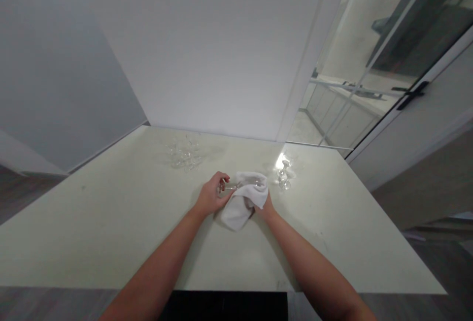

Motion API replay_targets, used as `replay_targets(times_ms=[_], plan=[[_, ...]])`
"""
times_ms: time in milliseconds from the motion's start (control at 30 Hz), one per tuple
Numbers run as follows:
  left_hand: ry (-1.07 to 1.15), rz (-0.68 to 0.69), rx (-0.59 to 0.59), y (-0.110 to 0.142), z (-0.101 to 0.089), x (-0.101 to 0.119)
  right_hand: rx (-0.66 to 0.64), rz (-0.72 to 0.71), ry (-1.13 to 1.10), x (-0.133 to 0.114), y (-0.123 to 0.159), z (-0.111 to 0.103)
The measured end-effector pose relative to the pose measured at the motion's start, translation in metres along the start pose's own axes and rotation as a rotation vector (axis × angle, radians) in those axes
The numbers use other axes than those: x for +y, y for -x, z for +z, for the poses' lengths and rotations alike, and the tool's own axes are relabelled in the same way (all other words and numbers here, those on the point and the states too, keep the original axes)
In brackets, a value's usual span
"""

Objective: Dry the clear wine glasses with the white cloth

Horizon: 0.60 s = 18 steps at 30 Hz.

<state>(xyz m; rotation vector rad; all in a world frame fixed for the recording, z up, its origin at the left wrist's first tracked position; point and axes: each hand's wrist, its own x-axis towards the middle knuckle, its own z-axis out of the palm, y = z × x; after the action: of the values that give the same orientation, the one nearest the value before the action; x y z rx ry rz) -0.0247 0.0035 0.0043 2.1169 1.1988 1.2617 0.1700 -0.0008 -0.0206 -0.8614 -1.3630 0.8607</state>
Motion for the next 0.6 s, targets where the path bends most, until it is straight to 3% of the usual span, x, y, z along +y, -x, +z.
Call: replay_targets(times_ms=[100, 200, 300, 433, 600], plan=[[-0.083, 0.128, -0.044, 0.002, -0.001, -0.002, -0.020, -0.111, 0.106, -0.002, -0.004, -0.008], [-0.088, 0.137, -0.066, 0.002, -0.001, -0.003, -0.052, -0.193, 0.183, -0.005, -0.007, -0.013], [-0.047, 0.052, -0.065, 0.001, 0.000, -0.001, -0.033, -0.139, 0.113, -0.007, -0.005, -0.012], [0.161, -0.173, -0.037, -0.003, 0.004, 0.003, -0.048, -0.041, 0.081, -0.007, 0.001, -0.008], [0.324, -0.270, 0.063, -0.006, 0.008, 0.009, -0.020, -0.136, 0.163, -0.005, 0.001, -0.004]])
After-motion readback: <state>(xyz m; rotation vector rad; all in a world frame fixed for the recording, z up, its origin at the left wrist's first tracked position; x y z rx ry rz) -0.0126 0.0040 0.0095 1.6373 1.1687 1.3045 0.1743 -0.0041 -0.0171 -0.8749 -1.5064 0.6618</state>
